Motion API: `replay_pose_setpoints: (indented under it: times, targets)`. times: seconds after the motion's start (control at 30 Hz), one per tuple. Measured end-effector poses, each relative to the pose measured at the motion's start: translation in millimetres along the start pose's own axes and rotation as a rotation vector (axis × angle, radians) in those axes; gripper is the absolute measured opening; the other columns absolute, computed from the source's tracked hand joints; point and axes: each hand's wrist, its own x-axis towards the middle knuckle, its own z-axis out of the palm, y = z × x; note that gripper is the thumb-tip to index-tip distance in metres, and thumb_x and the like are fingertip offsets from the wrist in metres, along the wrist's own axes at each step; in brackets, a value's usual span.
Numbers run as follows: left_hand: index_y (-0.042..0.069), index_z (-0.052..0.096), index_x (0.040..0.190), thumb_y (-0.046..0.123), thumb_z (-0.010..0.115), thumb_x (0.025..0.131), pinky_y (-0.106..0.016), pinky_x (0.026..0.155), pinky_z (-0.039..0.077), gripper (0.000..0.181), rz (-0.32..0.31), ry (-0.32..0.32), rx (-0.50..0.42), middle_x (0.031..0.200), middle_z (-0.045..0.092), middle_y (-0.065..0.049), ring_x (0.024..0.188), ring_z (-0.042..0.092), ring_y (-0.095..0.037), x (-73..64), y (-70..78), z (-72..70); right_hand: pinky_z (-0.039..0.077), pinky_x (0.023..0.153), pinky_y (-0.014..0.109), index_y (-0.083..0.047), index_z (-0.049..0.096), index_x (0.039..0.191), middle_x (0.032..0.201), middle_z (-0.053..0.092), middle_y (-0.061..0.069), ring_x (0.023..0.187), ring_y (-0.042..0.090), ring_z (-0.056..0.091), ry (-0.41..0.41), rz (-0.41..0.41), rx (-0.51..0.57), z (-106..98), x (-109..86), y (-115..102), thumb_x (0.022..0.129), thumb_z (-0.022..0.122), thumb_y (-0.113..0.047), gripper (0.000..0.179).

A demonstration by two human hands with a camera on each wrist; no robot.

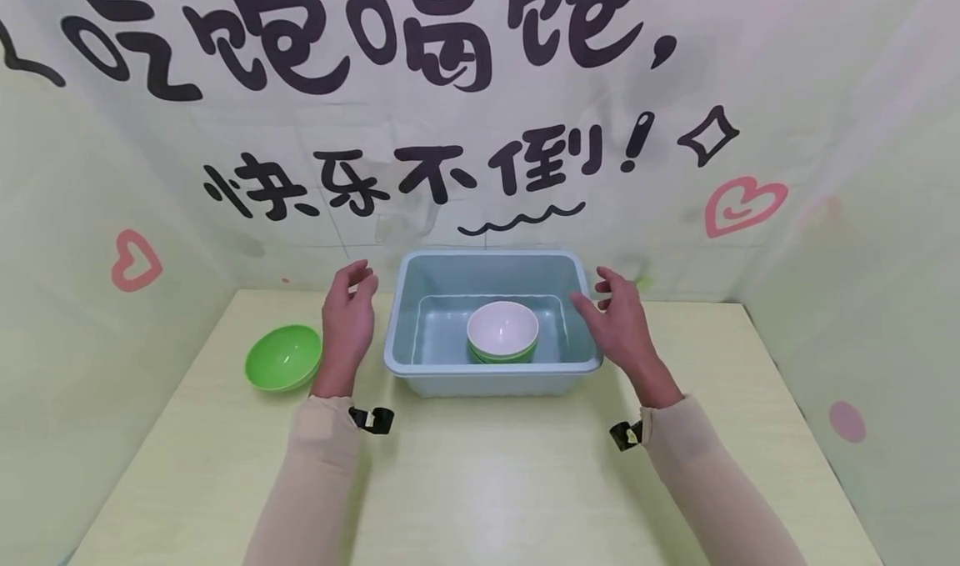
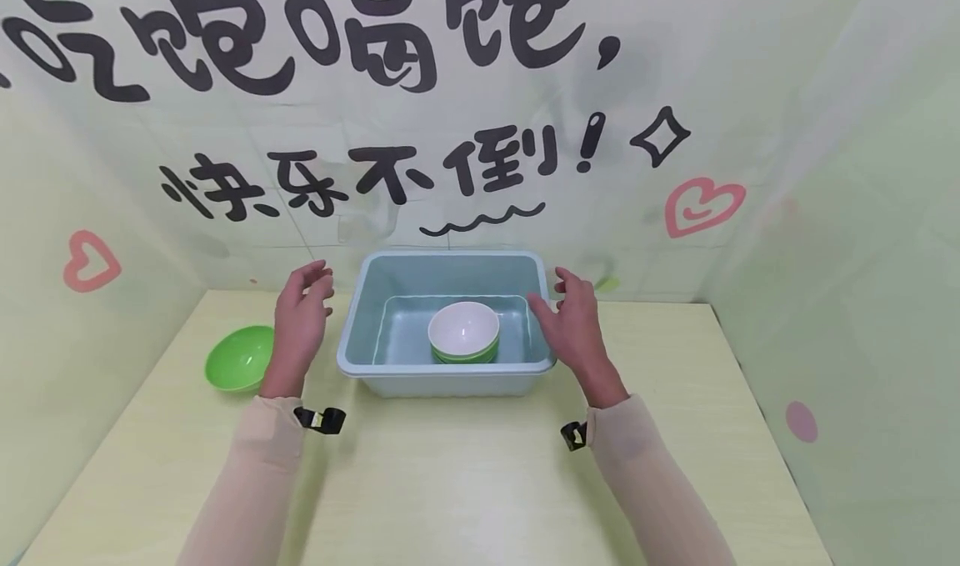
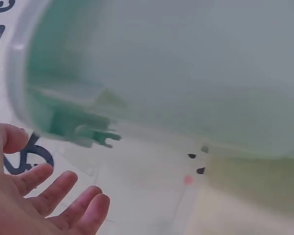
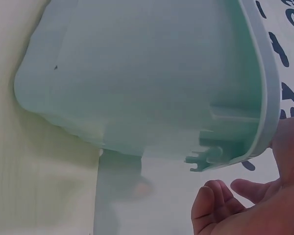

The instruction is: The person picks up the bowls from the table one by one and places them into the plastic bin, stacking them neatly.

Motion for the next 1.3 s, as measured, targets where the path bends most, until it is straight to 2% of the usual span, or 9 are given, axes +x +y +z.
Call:
replay_pose_setpoints:
  times: [0.2, 0.37, 0.53, 0.67, 0.73, 0.8, 0.97, 1.13, 1.3]
  targets:
    - [0.019, 0.046, 0.150, 0.035, 0.046, 0.105, -0.041, 0.105, 0.043, 0.048, 0.088, 0.041, -0.016, 0.149, 0.054, -0.002, 0.128, 0.052, -0.025, -16.3, 12.0, -13.9, 0.057, 0.095, 0.053, -0.006, 0.027, 0.161, 0.141, 0.049, 0.024, 0.111, 0.038, 0.063, -0.035, 0.036, -0.013, 5.2, -1.0, 7.5, 0.103, 0.056, -0.034, 0.070]
    - [0.017, 0.046, 0.150, 0.031, 0.048, 0.105, -0.046, 0.114, 0.040, 0.048, 0.142, 0.067, -0.017, 0.149, 0.054, -0.003, 0.135, 0.048, -0.025, -28.0, 12.7, -22.6, 0.058, 0.089, 0.047, -0.010, 0.029, 0.161, 0.129, 0.057, 0.023, 0.105, 0.036, 0.064, -0.032, 0.070, -0.017, 9.2, -0.6, 15.3, 0.105, 0.052, -0.032, 0.065]
    - [0.017, 0.042, 0.153, 0.033, 0.049, 0.105, -0.047, 0.118, 0.036, 0.051, 0.118, 0.080, 0.007, 0.153, 0.050, -0.001, 0.143, 0.041, -0.023, -37.1, -3.5, -31.3, 0.054, 0.077, 0.035, -0.020, 0.030, 0.162, 0.113, 0.063, 0.020, 0.093, 0.029, 0.062, -0.045, 0.096, 0.000, 13.2, -0.5, 19.6, 0.106, 0.048, -0.036, 0.060]
    - [0.017, 0.038, 0.155, 0.036, 0.052, 0.104, -0.048, 0.118, 0.035, 0.056, 0.117, 0.104, 0.026, 0.154, 0.048, -0.002, 0.143, 0.039, -0.023, -41.4, -20.5, -37.1, 0.049, 0.074, 0.029, -0.022, 0.032, 0.161, 0.104, 0.064, 0.020, 0.088, 0.025, 0.059, -0.050, 0.097, 0.013, 15.2, -0.7, 20.3, 0.107, 0.048, -0.037, 0.059]
    - [0.016, 0.037, 0.155, 0.037, 0.056, 0.103, -0.048, 0.118, 0.034, 0.060, 0.126, 0.120, 0.028, 0.154, 0.047, -0.003, 0.143, 0.038, -0.024, -42.3, -25.8, -40.0, 0.050, 0.075, 0.030, -0.022, 0.033, 0.161, 0.107, 0.066, 0.022, 0.090, 0.026, 0.060, -0.054, 0.096, 0.026, 15.5, -1.0, 20.3, 0.107, 0.048, -0.037, 0.058]
    - [0.015, 0.034, 0.157, 0.037, 0.060, 0.101, -0.049, 0.118, 0.033, 0.065, 0.131, 0.137, 0.034, 0.155, 0.045, -0.005, 0.143, 0.037, -0.025, -42.5, -28.9, -42.5, 0.054, 0.079, 0.035, -0.023, 0.032, 0.161, 0.118, 0.068, 0.025, 0.097, 0.031, 0.066, -0.065, 0.100, 0.052, 15.6, -1.0, 20.3, 0.107, 0.048, -0.038, 0.059]
    - [0.017, 0.024, 0.161, 0.033, 0.072, 0.093, -0.050, 0.120, 0.030, 0.085, 0.143, 0.186, 0.060, 0.159, 0.039, -0.008, 0.146, 0.033, -0.028, -43.4, -35.4, -46.0, 0.057, 0.092, 0.050, -0.026, 0.029, 0.162, 0.141, 0.060, 0.026, 0.119, 0.041, 0.066, -0.090, 0.120, 0.129, 15.6, 0.3, 21.3, 0.107, 0.047, -0.039, 0.059]
    - [0.020, 0.021, 0.163, 0.032, 0.081, 0.085, -0.056, 0.120, 0.029, 0.100, 0.129, 0.237, 0.163, 0.161, 0.033, -0.011, 0.148, 0.029, -0.033, -45.1, -46.0, -48.0, 0.055, 0.095, 0.053, -0.029, 0.028, 0.162, 0.146, 0.057, 0.023, 0.122, 0.041, 0.064, -0.096, 0.140, 0.164, 15.2, 1.6, 23.6, 0.107, 0.046, -0.039, 0.059]
    - [0.019, 0.021, 0.163, 0.034, 0.086, 0.079, -0.067, 0.110, 0.035, 0.107, 0.088, 0.289, 0.314, 0.164, 0.024, -0.016, 0.146, 0.022, -0.042, -43.8, -57.4, -52.3, 0.054, 0.098, 0.058, -0.032, 0.028, 0.162, 0.149, 0.054, 0.021, 0.122, 0.041, 0.063, -0.101, 0.163, 0.198, 16.0, 2.3, 25.9, 0.107, 0.046, -0.042, 0.059]
